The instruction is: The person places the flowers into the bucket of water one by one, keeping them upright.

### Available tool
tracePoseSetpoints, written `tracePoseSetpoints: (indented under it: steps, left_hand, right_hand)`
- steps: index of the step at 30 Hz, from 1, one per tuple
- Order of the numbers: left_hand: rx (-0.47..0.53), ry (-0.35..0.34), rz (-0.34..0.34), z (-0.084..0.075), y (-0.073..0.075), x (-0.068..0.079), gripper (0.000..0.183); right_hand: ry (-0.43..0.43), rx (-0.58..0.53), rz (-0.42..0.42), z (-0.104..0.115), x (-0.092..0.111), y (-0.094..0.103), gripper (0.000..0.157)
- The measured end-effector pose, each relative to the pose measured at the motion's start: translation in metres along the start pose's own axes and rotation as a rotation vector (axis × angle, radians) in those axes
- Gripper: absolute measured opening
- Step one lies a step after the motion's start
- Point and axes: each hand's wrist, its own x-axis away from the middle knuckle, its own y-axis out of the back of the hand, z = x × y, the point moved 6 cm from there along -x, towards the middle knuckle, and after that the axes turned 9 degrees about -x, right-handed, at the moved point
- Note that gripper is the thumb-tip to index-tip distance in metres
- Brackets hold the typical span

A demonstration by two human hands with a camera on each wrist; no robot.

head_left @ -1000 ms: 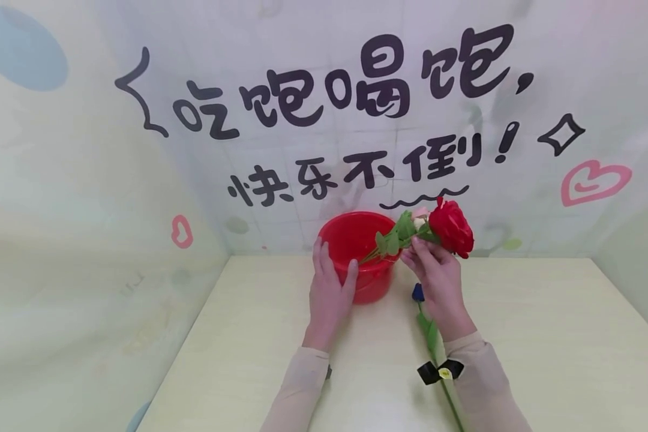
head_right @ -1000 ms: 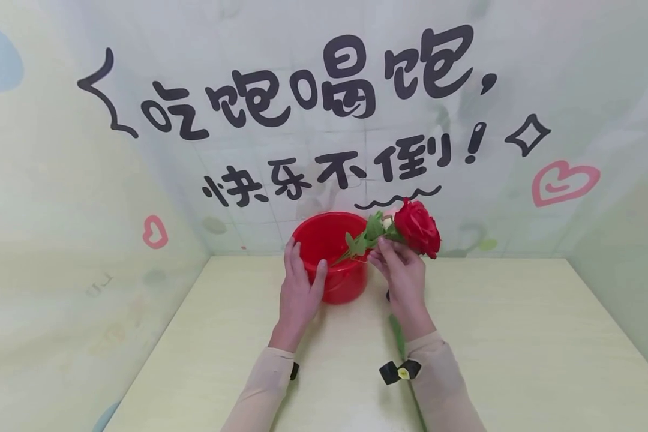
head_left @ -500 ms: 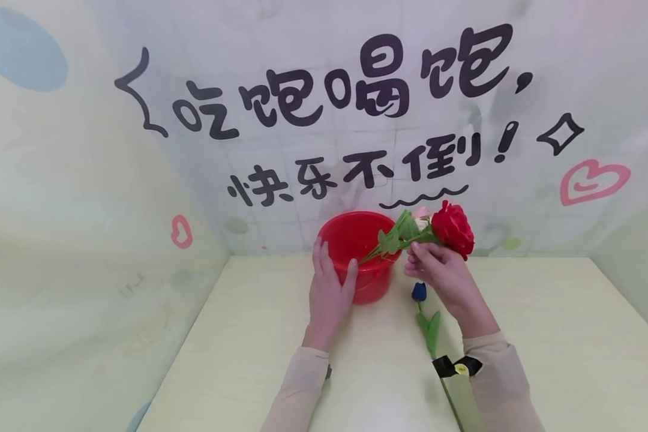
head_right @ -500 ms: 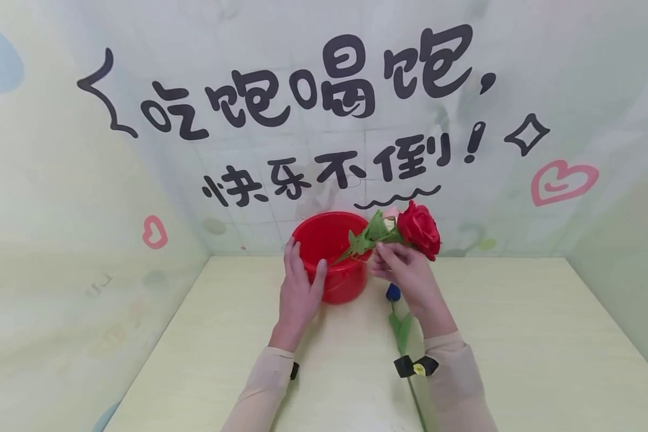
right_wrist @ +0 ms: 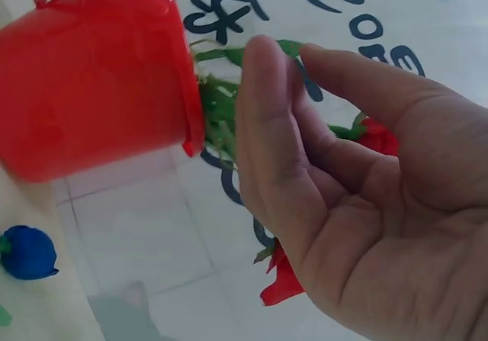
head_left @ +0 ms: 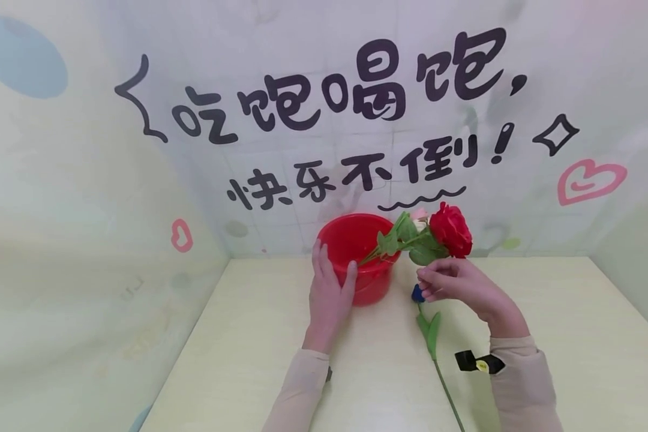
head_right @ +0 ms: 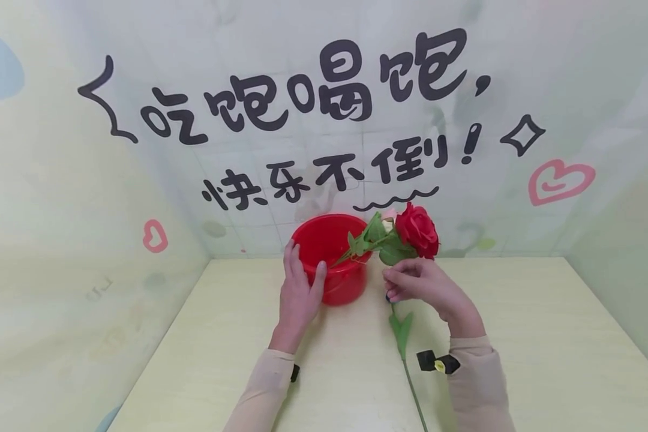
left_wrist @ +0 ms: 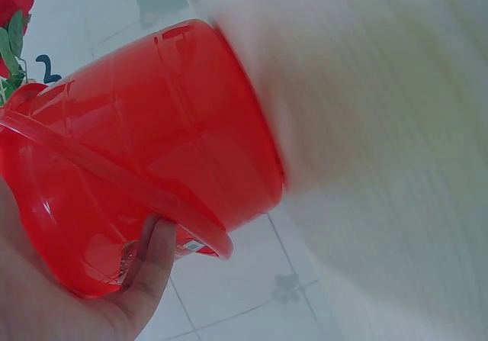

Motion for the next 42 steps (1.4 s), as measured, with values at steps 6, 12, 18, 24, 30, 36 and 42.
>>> tracePoseSetpoints:
  steps: [6, 12, 18, 24, 30, 36, 42]
  left_hand:
    - [0.001, 0.023, 0.002, 0.004, 0.0, 0.003, 0.099]
    - [0.0, 0.02, 0.006, 0.007, -0.001, 0.003, 0.1]
    - [-0.003, 0.023, 0.012, 0.006, -0.001, 0.003, 0.1]
    - [0.0, 0.006, 0.002, 0.003, 0.002, -0.001, 0.098]
    - [0.0, 0.003, 0.01, 0.001, 0.002, -0.002, 0.097]
    - [0.006, 0.003, -0.004, 0.001, 0.002, -0.001, 0.099]
    - [-0.004, 0.007, 0.005, 0.001, -0.001, 0.0, 0.099]
  right_hand:
    - [-0.074, 0.038, 0.064, -0.023, -0.008, -0.003, 0.035]
    - [-0.2, 0.158, -0.001, -0.05, -0.013, 0.001, 0.032]
    - [-0.25, 0.176, -0.054, -0.064, -0.016, 0.007, 0.031]
    - [-0.267, 0.136, -0.072, -0.067, -0.02, 0.012, 0.033]
    - [-0.303, 0.099, -0.06, -0.076, -0.022, 0.015, 0.039]
    - [-0.329, 0.082, -0.052, -0.089, -0.025, 0.013, 0.038]
    - [-0.349, 0.078, -0.038, -0.099, -0.025, 0.009, 0.039]
